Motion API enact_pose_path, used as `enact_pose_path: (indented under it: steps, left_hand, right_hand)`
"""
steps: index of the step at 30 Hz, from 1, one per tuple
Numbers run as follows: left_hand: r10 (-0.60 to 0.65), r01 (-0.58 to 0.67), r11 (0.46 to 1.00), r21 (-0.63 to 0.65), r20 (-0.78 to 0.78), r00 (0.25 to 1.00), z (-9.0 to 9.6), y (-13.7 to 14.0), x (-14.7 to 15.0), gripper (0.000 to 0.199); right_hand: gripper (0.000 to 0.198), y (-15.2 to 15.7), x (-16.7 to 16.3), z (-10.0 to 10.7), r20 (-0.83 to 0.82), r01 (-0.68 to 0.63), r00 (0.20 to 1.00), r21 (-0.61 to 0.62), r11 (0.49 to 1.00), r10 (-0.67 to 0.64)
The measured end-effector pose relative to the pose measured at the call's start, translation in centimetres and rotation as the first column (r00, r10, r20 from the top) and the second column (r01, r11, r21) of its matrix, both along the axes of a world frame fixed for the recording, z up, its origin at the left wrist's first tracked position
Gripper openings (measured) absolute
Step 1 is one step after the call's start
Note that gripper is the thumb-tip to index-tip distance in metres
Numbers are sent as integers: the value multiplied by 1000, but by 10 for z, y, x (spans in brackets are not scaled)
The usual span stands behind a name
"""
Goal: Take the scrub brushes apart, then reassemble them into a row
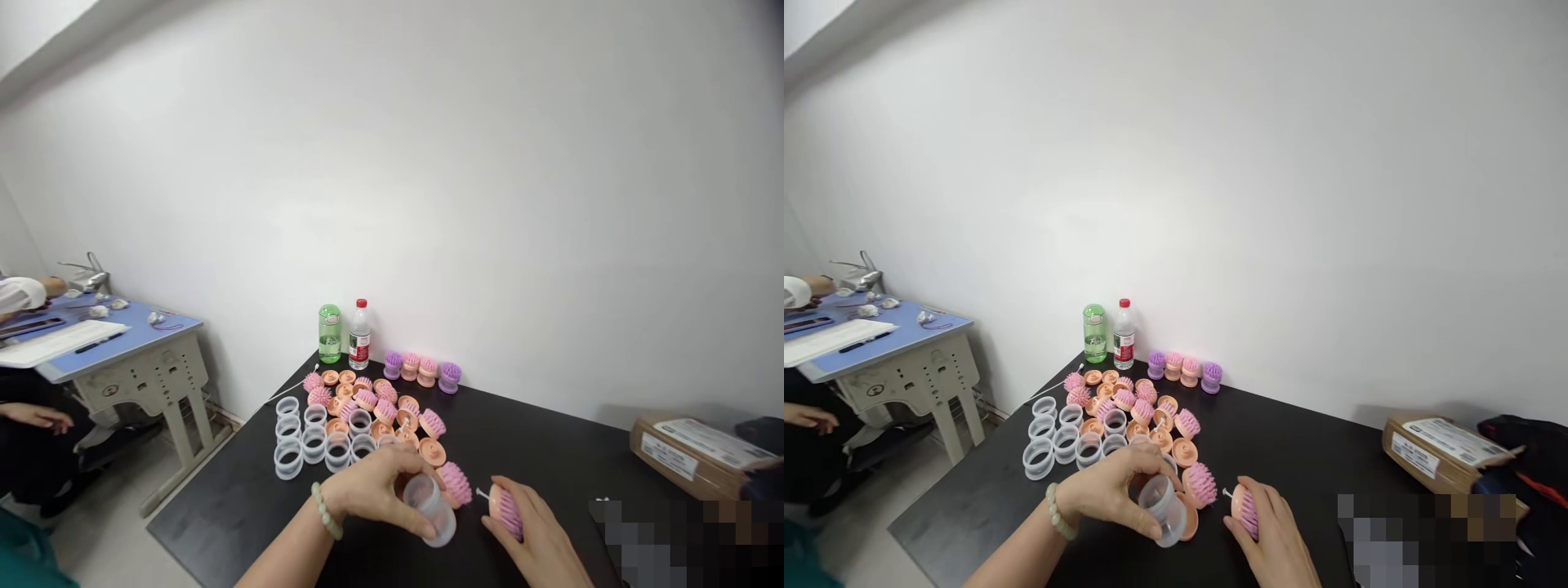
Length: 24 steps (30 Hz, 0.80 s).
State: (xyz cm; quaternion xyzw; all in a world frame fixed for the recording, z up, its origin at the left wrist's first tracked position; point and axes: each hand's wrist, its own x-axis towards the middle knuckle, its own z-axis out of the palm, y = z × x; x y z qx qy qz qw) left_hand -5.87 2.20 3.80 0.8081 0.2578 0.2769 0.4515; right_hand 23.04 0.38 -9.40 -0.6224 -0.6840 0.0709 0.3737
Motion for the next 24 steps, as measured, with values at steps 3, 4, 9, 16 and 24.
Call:
enact_pose_path:
  steps: [3,4,9,16,24]
  left_hand:
    - [43,35,973,227,-327,944,11,2,-11,57]
    - [67,56,959,277,-417,907,12,1,-14,59]
    - [174,46,933,358,-558,812,-1,-4,-26,50]
    - [249,-109,945,310,-458,853,-35,-12,-41,67]
    - [528,-406,829,384,-301,794,11,36,-59,24]
  right_hand:
    - [44,4,-1,-4,-16,-3,1000,15,1000,3]
    - [46,5,-2,-4,-23,0,1000,19,1000,0]
    - [46,4,-7,7,-46,41,998,27,999,-40]
    - [43,-9,-11,21,-58,-4,998,-11,1000,4]
    - [45,-5,-4,3,125,34,991,141,989,-52]
